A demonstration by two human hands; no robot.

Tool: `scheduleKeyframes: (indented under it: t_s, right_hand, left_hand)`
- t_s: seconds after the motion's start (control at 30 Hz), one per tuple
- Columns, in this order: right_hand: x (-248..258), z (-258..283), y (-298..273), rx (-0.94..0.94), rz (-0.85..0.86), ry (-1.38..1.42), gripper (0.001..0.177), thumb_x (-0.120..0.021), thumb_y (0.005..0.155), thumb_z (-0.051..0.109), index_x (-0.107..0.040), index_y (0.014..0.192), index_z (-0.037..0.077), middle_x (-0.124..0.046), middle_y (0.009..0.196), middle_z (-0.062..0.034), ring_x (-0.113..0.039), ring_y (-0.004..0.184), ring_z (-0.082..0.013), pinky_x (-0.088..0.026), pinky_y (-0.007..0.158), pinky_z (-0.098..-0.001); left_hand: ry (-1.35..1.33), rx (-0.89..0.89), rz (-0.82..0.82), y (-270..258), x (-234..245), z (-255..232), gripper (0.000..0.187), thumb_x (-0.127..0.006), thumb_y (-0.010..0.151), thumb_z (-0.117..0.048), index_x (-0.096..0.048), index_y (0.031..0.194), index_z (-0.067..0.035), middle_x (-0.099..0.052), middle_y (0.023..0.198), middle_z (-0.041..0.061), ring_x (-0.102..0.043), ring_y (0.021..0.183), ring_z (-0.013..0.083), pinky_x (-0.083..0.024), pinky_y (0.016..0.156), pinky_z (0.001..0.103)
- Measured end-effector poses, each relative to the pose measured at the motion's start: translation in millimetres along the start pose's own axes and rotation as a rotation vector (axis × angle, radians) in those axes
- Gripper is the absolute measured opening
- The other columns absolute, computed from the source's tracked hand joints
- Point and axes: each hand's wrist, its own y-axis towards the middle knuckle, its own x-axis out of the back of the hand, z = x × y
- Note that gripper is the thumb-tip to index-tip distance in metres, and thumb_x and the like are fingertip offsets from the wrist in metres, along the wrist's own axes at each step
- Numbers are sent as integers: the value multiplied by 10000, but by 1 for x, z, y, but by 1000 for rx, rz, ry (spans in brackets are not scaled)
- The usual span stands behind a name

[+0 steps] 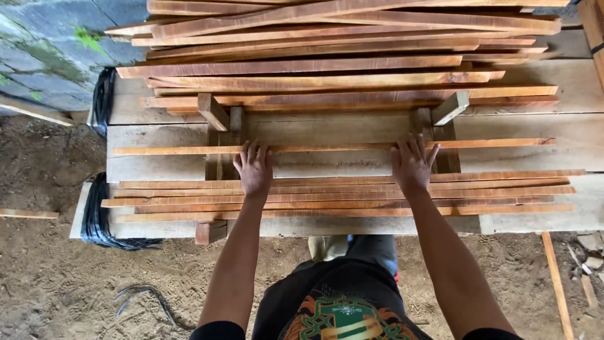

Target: Arranging thin wooden slats into a sorting rack on a workbench.

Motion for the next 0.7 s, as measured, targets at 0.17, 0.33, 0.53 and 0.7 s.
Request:
scheduleKeyframes:
  t_s: [0.17,0.33,0.53,0.7]
  right_hand:
    - [-11,-5,-3,9,-113,14,341,-711,948,462,-769,1231,280,-751,1242,-3,-645,1309,-208,-153,1269,-626]
    - [-2,-11,-12,26,-164,8,304,-774,876,435,-756,1063,197,-773,1096,-31,-701,1232,-239,-339,1201,-571]
    - [17,4,2,-146,280,140,591,-641,895,620,-677,1307,198,-673,1376,-90,-512,1443,-278,-173,1280,-584]
    - [14,-1,1,-8,-9,131,553,-813,734,504,-694,1128,134,-672,1097,-120,-634,1201,-359,-312,1202,-630]
  left_hand:
    - [-38,-48,-45,0,5,-1,281,-579,948,-336,-650,1213,-273,-616,1349,-21,-462,1400,202,-308,1112,518]
    - [-74,-103,9,-8,-2,-4,372,-605,896,-225,-667,1262,-200,-650,1298,40,-506,1359,224,-303,1101,518]
    - [41,-121,73,-3,-11,4,365,-612,831,-367,-686,1158,-221,-707,1140,-17,-577,1258,172,-232,1151,493]
    - [15,-148,51,1,-4,-1,343,-639,763,-356,-688,1064,-200,-691,1027,30,-616,1090,231,-306,1114,509]
